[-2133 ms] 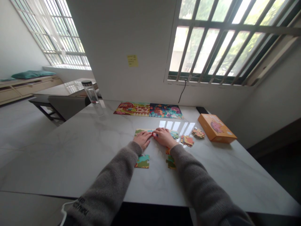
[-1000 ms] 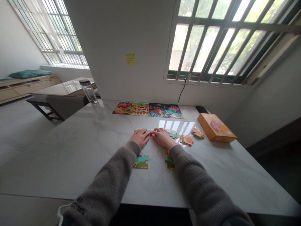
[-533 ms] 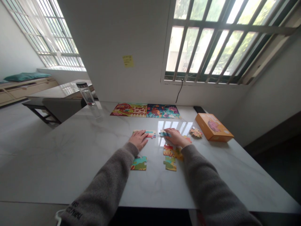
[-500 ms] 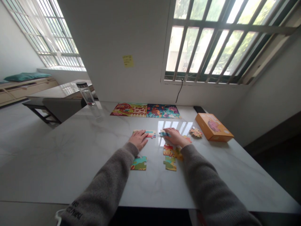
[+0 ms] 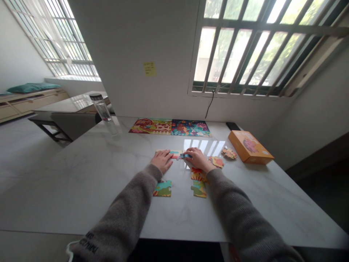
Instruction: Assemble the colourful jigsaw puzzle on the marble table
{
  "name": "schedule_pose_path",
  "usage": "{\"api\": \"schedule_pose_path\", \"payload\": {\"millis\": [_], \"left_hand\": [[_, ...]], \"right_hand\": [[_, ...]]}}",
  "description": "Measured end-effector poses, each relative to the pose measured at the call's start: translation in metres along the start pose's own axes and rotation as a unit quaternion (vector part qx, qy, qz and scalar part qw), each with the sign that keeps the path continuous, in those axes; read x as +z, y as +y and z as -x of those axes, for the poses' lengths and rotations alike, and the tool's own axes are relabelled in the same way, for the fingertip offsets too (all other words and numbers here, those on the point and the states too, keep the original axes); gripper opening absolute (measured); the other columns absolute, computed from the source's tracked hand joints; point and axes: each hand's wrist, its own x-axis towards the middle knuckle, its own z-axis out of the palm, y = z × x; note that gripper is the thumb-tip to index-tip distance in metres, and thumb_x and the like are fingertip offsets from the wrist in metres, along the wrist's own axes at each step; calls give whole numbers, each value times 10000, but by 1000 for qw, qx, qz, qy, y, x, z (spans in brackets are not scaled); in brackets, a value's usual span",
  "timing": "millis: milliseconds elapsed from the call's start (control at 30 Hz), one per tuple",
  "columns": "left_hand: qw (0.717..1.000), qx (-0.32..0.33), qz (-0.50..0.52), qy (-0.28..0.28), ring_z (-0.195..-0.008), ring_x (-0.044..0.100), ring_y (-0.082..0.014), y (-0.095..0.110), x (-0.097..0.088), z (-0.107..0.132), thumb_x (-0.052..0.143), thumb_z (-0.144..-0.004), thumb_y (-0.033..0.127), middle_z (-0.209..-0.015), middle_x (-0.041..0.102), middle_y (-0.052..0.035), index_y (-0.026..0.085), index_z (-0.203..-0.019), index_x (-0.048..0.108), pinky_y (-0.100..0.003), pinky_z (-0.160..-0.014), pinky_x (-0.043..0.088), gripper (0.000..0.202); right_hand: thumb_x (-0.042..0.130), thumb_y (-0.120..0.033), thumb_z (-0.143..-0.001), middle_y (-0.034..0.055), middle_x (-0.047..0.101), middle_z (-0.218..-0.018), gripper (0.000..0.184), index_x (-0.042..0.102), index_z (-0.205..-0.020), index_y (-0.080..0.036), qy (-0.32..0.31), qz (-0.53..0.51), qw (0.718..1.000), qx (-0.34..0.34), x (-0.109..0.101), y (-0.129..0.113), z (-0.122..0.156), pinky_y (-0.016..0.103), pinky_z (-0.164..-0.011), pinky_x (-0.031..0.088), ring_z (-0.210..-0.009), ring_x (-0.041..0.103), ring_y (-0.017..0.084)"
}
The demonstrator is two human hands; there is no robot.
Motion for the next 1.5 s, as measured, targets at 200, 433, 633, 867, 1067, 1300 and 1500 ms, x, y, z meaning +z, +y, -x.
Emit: {"api": "schedule_pose_path", "payload": {"millis": [200, 433, 633, 867, 1067, 1300, 1500], "left_hand": [[1000, 5, -1, 5, -1374, 459, -285, 0, -1, 0, 517, -978, 374, -1500, 525, -89, 230, -1383, 572, -469, -1174, 341, 434], [1000, 6, 13, 13, -1365, 471, -281, 0, 0, 0, 542, -961, 356, -1485, 538, -90, 239, -1363, 588, -480, -1179, 337, 421], [999, 15, 24, 18, -1353, 478, -288, -3, 2, -1, 518, -967, 334, -1469, 548, -112, 191, -1351, 601, -480, -1176, 342, 418], [998, -15, 28, 52, -1285, 518, -277, -10, 3, 3, 527, -955, 335, -1386, 599, -102, 214, -1285, 636, -480, -1164, 349, 368], [998, -38, 20, 55, -1280, 517, -261, -11, 2, 5, 513, -959, 349, -1381, 594, -89, 232, -1285, 628, -446, -1151, 365, 365], [997, -42, 23, 55, -1285, 508, -264, -11, 4, 5, 523, -952, 355, -1381, 592, -81, 248, -1283, 627, -448, -1145, 364, 363], [998, -43, 21, 41, -1295, 500, -267, -9, 1, 5, 523, -953, 345, -1397, 584, -83, 239, -1294, 625, -444, -1152, 353, 371]], "right_hand": [[625, -273, -949, 83, 649, -1276, 236, 722, -1163, -283, -2, -18, 1000, 8, 3, 4, 3, 415, -1010, 419, -1176, 562, 257], [569, -239, -962, 57, 638, -1357, 274, 714, -1185, -304, -13, -12, 1000, 17, 3, 0, 8, 445, -1087, 378, -1275, 539, 253], [576, -282, -942, 82, 617, -1380, 416, 611, -1356, -266, 8, 5, 998, 65, -19, 13, 26, 439, -1101, 358, -1296, 494, 269], [593, -255, -913, 87, 657, -1277, 381, 655, -1288, -242, -41, 12, 991, 124, -39, 27, 42, 420, -1019, 392, -1197, 504, 282], [621, -295, -898, 100, 633, -1299, 425, 625, -1321, -251, -34, 11, 993, 114, -38, 20, 41, 431, -1023, 392, -1233, 502, 292], [705, -244, -797, 126, 642, -1227, 543, 616, -1332, -221, -39, 56, 988, 140, -37, 24, 43, 413, -994, 407, -1154, 547, 300], [700, -223, -773, 106, 648, -1159, 579, 598, -1341, -190, -27, 23, 993, 111, -45, 33, 47, 337, -914, 467, -1031, 607, 241]]}}
